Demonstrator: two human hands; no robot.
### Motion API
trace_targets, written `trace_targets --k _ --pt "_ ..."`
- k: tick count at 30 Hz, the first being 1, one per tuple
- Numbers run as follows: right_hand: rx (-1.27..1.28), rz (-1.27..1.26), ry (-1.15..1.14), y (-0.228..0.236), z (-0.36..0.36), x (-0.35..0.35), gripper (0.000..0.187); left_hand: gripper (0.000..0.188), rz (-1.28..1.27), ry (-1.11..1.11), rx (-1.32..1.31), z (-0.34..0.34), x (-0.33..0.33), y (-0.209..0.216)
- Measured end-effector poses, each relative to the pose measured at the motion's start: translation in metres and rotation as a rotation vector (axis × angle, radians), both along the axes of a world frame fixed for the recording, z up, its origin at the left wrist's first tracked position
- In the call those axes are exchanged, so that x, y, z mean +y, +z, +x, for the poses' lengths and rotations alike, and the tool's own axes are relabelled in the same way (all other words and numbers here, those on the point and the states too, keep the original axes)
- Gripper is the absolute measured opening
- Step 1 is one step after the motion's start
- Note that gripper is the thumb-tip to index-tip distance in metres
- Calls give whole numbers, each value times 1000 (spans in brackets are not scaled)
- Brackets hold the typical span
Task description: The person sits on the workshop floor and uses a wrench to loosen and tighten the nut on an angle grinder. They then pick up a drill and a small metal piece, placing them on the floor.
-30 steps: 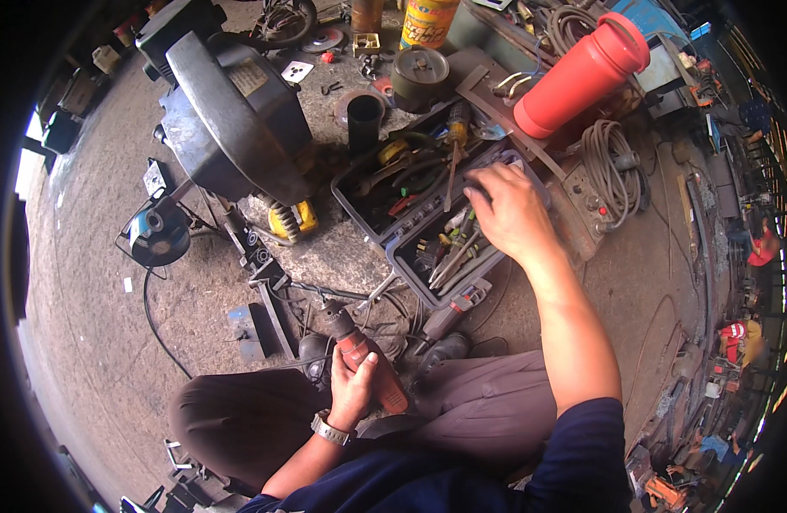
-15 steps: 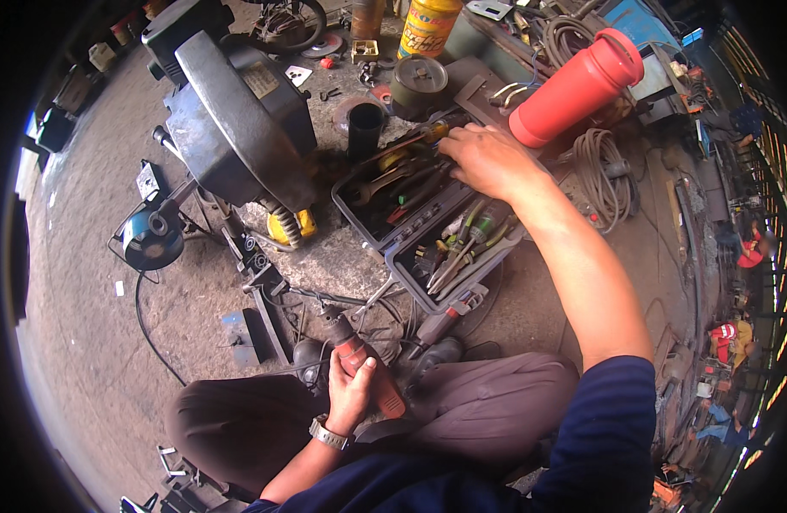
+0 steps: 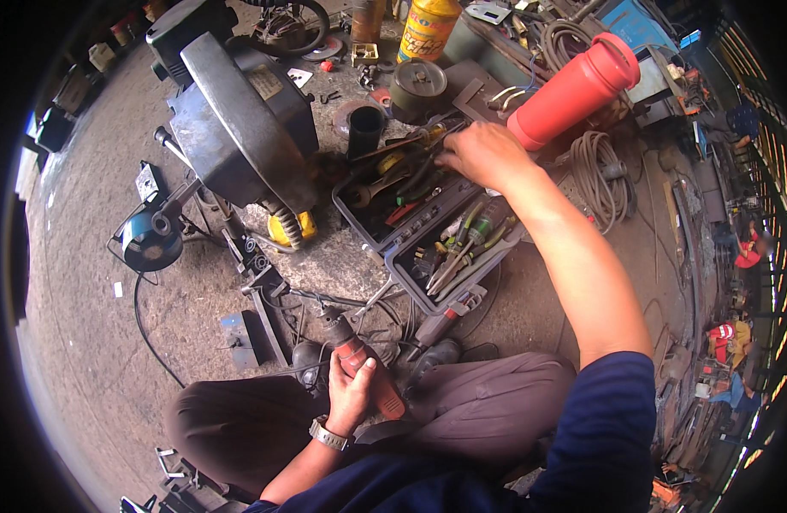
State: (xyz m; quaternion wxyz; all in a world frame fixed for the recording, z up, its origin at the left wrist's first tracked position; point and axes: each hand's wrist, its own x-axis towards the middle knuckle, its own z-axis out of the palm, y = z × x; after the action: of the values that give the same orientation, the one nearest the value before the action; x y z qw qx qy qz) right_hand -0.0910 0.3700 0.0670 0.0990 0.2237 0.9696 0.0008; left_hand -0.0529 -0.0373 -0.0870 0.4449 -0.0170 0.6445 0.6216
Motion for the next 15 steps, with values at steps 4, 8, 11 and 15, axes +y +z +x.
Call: trace_targets --k 4,8,11,15 --pt "-39 -79 162 -7 10 12 25 59 23 14 -17 1 4 1" --pt "-27 -22 304 -13 -3 7 30 52 138 123 -150 4 6 2" --pt "89 16 334 -19 -2 -15 34 52 87 17 -27 -2 0 4" --pt "130 -85 357 -16 7 -23 20 65 168 79 -120 2 3 1"
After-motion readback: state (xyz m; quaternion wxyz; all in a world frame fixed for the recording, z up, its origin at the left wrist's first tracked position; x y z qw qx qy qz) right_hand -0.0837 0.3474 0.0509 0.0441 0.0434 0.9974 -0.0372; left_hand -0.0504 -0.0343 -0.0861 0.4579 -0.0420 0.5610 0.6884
